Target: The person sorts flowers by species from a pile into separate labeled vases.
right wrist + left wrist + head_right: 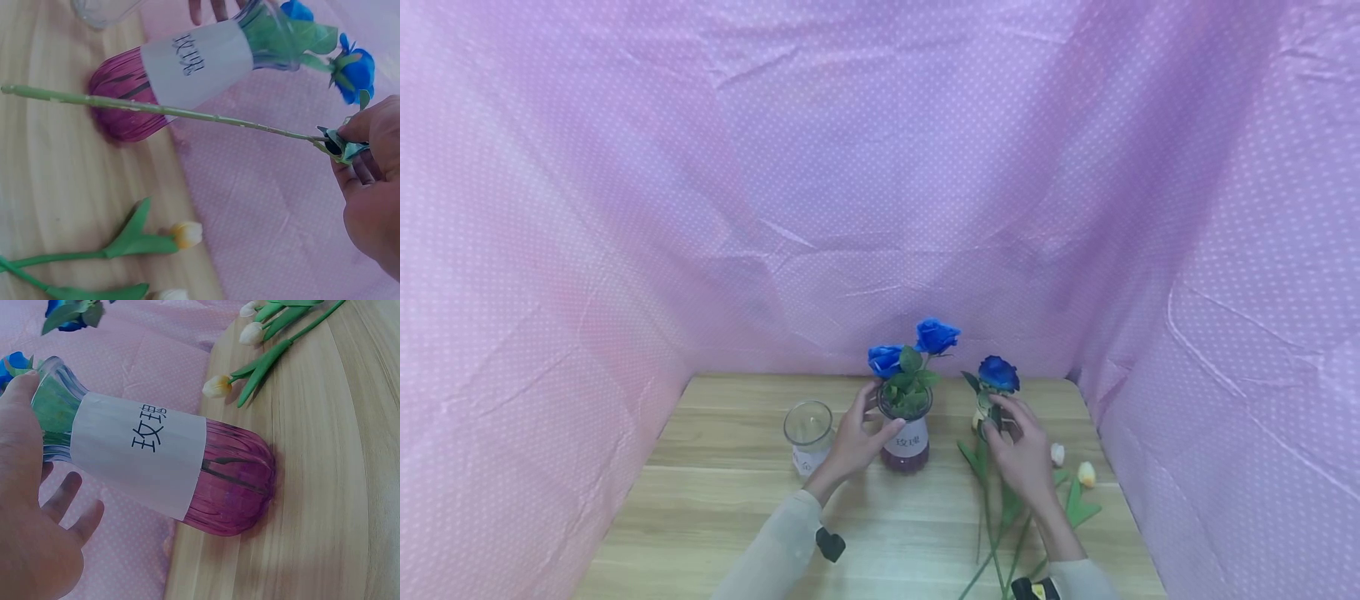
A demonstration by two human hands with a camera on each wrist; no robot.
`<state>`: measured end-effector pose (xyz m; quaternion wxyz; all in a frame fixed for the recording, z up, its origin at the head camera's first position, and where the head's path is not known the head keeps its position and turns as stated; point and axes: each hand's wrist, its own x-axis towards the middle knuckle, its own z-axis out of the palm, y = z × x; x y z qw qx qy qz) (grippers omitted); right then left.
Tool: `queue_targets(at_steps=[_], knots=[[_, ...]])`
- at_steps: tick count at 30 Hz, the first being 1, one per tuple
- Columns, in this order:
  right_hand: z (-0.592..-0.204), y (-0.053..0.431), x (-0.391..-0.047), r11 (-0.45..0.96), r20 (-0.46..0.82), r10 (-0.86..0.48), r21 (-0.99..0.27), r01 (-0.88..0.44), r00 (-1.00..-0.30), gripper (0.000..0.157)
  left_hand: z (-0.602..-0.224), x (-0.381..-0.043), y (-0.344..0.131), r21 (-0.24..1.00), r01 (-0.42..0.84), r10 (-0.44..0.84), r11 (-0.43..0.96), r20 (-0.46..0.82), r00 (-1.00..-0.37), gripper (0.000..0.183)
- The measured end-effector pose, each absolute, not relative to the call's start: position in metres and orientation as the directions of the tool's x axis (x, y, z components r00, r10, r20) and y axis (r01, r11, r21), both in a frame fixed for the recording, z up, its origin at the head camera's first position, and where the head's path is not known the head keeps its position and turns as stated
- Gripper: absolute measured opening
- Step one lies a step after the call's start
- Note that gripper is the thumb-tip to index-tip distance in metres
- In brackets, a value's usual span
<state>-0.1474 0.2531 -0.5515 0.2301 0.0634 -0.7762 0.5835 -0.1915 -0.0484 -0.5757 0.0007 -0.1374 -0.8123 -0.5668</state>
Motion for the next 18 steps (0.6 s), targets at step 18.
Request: queue_targets(at_steps=[18], knots=[[-0.516,0.237,-0.154,0.191,0.568,0.162,-0.820,-0.539,-0.807,0.049,-0.575,-0.190,-0.049,0.920,0.204,0.222,0.336,0.133,-0.966,0.085]])
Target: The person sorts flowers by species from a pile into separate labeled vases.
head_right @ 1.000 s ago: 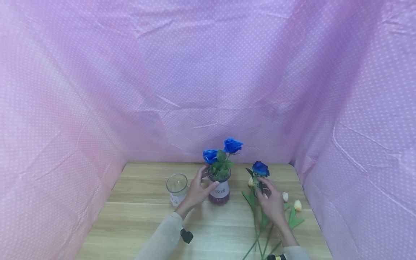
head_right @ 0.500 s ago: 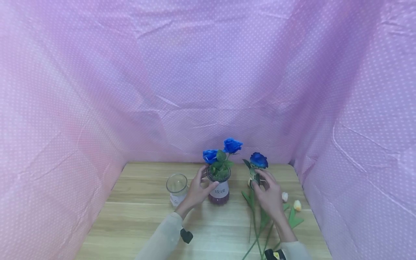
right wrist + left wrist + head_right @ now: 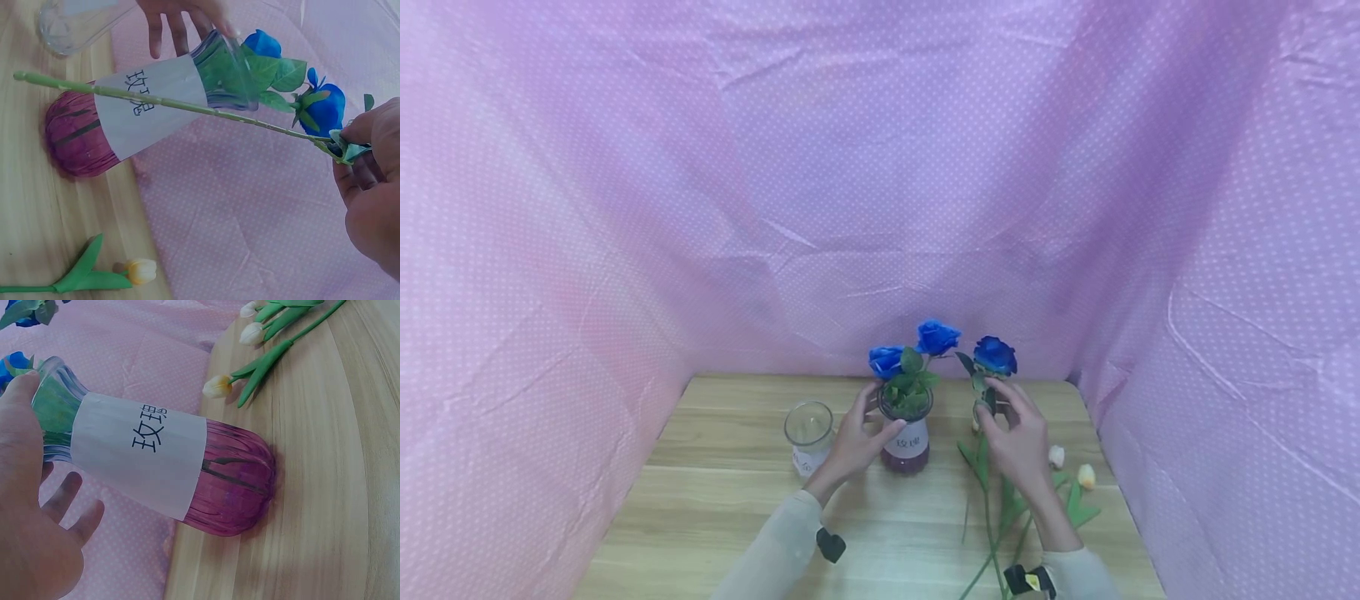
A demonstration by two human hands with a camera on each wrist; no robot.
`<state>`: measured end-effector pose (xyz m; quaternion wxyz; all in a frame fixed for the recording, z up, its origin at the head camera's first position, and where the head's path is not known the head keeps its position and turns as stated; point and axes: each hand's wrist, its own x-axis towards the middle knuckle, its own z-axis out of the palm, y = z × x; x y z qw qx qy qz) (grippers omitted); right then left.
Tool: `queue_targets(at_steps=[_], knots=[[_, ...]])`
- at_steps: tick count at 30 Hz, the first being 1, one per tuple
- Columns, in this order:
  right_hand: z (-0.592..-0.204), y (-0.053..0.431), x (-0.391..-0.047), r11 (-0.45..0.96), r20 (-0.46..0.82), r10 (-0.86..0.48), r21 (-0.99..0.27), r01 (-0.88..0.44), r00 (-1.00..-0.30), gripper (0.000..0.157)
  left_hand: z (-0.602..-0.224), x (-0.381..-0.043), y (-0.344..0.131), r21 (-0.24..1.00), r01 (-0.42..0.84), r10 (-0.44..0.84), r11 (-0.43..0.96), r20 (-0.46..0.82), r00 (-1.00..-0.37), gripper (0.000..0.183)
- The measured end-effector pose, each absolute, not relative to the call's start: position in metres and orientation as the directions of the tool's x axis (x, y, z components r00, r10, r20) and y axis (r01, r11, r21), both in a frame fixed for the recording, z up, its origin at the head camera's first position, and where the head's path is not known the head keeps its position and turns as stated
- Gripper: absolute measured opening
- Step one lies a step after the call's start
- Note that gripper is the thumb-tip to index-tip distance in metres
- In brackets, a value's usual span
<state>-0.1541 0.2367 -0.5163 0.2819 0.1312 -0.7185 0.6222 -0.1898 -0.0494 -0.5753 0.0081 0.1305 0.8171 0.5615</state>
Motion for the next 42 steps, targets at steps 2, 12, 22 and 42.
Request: queue_targets(at_steps=[2,12,22,42], knots=[[-0.514,0.235,-0.154,0.179,0.580,0.165,-0.813,-0.554,-0.798,0.048,-0.575,-0.190,-0.049,0.922,0.208,0.224,0.327,0.138,-0.965,0.085],[-0.506,0.228,-0.156,0.102,0.675,0.145,-0.737,-0.668,-0.723,0.048,-0.577,-0.190,-0.050,0.916,0.224,0.223,0.332,0.154,-0.963,0.084],[-0.484,0.221,-0.160,0.134,0.682,0.149,-0.731,-0.669,-0.716,0.049,-0.575,-0.188,-0.049,0.920,0.206,0.216,0.332,0.139,-0.966,0.084],[-0.440,0.211,-0.187,0.076,0.726,0.228,-0.677,-0.732,-0.648,0.047,-0.574,-0.189,-0.049,0.922,0.200,0.221,0.333,0.130,-0.967,0.084]])
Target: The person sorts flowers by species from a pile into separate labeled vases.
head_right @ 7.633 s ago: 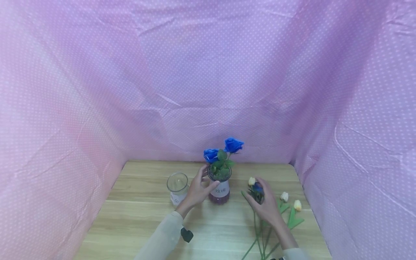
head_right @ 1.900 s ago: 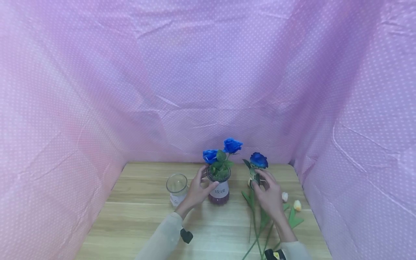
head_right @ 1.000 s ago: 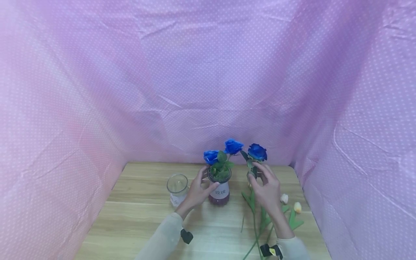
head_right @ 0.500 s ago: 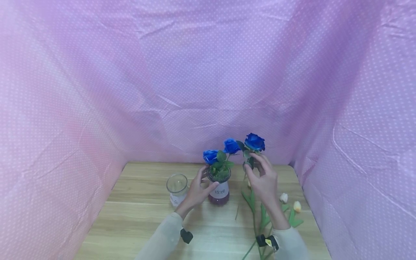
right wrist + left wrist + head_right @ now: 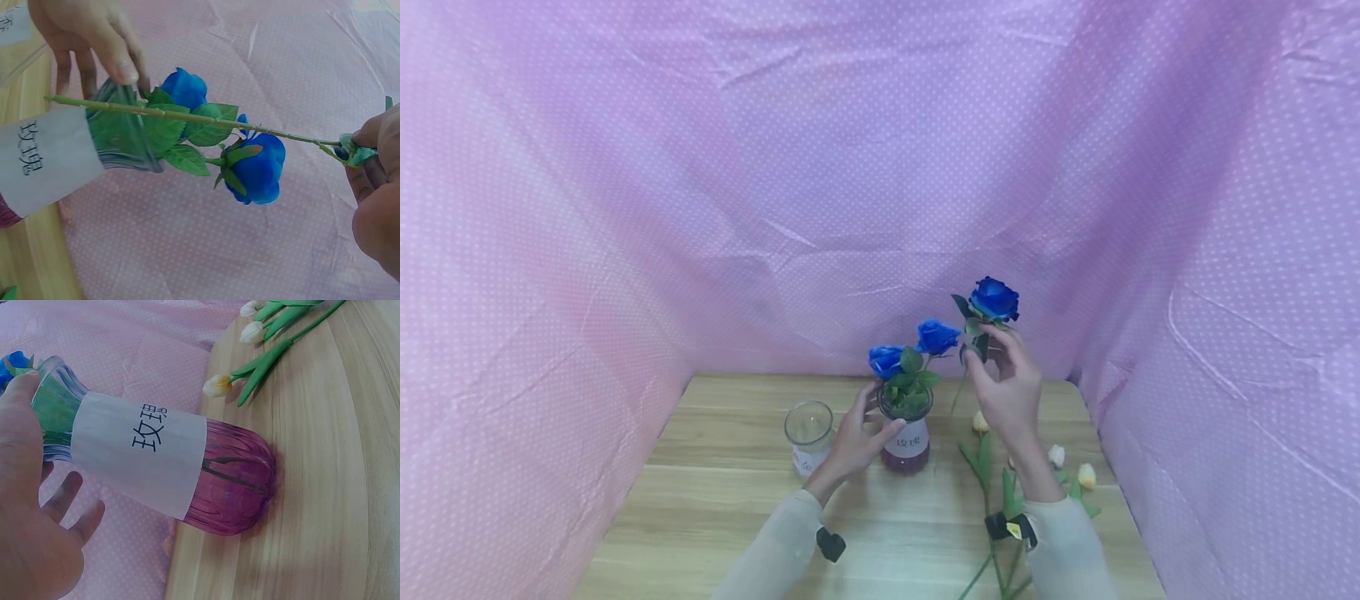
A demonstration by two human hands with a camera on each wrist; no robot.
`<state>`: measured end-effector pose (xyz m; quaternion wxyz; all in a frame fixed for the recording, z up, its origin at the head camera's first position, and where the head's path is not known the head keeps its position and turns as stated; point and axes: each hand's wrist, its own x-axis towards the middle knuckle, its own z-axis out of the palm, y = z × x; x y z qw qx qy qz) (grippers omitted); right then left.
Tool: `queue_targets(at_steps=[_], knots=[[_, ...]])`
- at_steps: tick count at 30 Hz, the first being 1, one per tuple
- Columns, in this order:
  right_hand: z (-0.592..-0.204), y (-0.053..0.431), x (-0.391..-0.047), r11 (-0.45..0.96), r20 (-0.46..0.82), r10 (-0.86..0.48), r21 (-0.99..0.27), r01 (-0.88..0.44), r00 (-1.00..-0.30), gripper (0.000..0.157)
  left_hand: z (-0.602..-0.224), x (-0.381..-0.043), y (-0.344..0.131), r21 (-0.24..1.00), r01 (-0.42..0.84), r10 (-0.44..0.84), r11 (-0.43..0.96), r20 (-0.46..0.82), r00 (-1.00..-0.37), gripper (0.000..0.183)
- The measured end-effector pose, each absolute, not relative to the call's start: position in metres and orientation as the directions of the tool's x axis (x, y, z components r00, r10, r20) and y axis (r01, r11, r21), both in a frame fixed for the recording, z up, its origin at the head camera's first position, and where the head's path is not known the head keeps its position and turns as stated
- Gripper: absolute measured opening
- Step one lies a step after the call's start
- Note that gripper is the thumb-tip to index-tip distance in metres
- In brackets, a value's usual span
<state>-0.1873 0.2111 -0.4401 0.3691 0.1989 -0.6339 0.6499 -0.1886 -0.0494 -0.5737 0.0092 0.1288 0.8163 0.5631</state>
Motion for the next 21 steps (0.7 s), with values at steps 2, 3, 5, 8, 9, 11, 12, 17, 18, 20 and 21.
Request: queue_targets(at_steps=[2,3,5,8,9,11,12,17,18,20,21], knots=[[-0.435,0.210,-0.190,0.079,0.731,0.235,-0.671,-0.737,-0.641,0.048,-0.574,-0.189,-0.049,0.922,0.201,0.221,0.332,0.131,-0.966,0.084],[-0.433,0.210,-0.191,0.080,0.731,0.238,-0.671,-0.737,-0.640,0.048,-0.574,-0.189,-0.049,0.922,0.202,0.221,0.332,0.132,-0.966,0.084],[-0.429,0.209,-0.194,0.078,0.730,0.239,-0.672,-0.737,-0.640,0.049,-0.574,-0.189,-0.049,0.921,0.201,0.219,0.335,0.131,-0.967,0.083],[-0.423,0.208,-0.198,0.084,0.731,0.241,-0.671,-0.737,-0.638,0.049,-0.574,-0.190,-0.049,0.920,0.202,0.218,0.337,0.133,-0.967,0.083],[-0.421,0.207,-0.200,0.087,0.733,0.240,-0.669,-0.738,-0.636,0.049,-0.574,-0.190,-0.049,0.920,0.203,0.218,0.336,0.133,-0.967,0.083],[-0.418,0.205,-0.203,0.096,0.738,0.240,-0.664,-0.741,-0.630,0.048,-0.574,-0.191,-0.049,0.918,0.202,0.217,0.340,0.132,-0.967,0.083],[-0.417,0.204,-0.205,0.101,0.740,0.240,-0.662,-0.742,-0.628,0.048,-0.574,-0.191,-0.049,0.918,0.201,0.217,0.341,0.131,-0.967,0.083],[-0.414,0.200,-0.213,0.120,0.747,0.232,-0.658,-0.744,-0.623,0.046,-0.575,-0.191,-0.049,0.916,0.207,0.219,0.344,0.136,-0.966,0.083],[-0.414,0.199,-0.215,0.123,0.747,0.230,-0.658,-0.743,-0.624,0.046,-0.575,-0.190,-0.049,0.917,0.208,0.220,0.341,0.137,-0.966,0.083],[-0.414,0.196,-0.218,0.124,0.750,0.232,-0.654,-0.746,-0.619,0.046,-0.575,-0.190,-0.049,0.917,0.208,0.220,0.341,0.138,-0.966,0.083],[-0.413,0.195,-0.219,0.123,0.752,0.233,-0.652,-0.748,-0.617,0.046,-0.575,-0.189,-0.049,0.917,0.209,0.221,0.339,0.138,-0.965,0.083]])
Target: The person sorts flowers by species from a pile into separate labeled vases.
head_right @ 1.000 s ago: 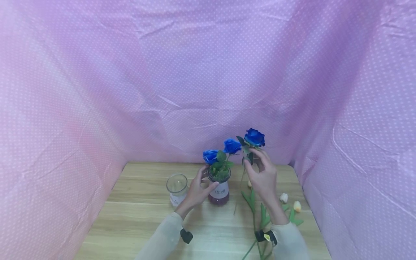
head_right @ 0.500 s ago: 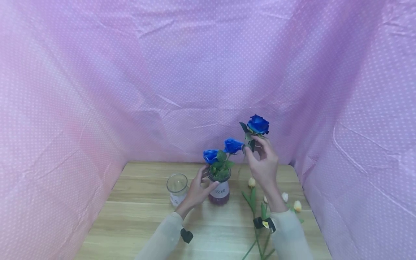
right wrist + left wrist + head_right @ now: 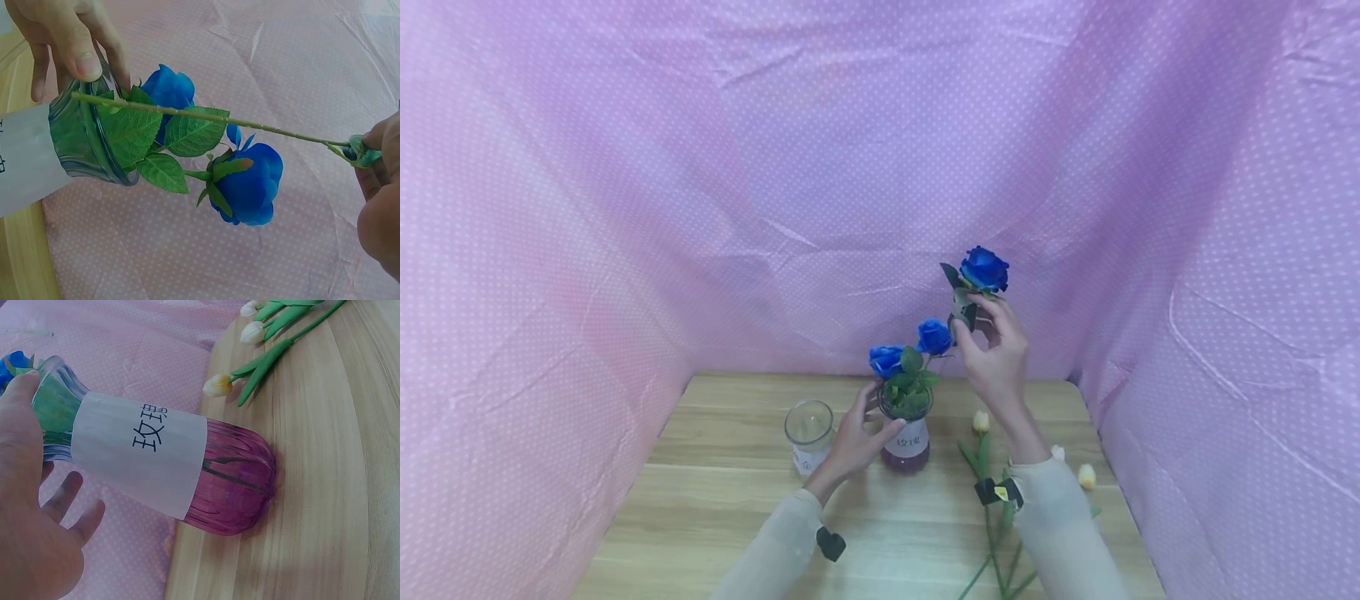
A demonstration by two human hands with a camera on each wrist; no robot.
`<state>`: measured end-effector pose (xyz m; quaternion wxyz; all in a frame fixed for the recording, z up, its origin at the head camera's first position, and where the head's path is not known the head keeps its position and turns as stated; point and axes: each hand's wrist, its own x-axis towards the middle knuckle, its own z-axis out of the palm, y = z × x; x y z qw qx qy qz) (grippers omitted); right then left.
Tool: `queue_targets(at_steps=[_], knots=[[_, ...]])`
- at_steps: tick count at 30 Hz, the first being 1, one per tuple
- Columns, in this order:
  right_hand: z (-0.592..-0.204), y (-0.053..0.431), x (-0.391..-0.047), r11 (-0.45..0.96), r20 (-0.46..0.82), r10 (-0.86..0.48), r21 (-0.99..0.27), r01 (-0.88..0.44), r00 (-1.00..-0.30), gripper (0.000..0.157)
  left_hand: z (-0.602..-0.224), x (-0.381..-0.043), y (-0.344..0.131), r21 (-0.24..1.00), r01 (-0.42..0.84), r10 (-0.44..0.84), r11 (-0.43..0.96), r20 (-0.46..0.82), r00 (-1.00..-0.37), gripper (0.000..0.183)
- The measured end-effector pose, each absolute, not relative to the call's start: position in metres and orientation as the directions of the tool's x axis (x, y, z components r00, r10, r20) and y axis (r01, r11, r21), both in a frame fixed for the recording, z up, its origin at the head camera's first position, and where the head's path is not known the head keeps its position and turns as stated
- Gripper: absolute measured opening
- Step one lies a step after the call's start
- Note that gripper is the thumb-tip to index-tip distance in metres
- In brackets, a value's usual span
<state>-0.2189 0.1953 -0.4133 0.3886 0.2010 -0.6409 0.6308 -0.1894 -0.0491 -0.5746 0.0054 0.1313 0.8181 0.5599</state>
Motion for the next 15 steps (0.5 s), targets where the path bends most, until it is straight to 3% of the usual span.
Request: queue_targets(at_steps=[15], knots=[[-0.405,0.183,-0.230,0.135,0.768,0.254,-0.631,-0.764,-0.588,0.044,-0.574,-0.189,-0.049,0.917,0.214,0.224,0.335,0.143,-0.964,0.084]])
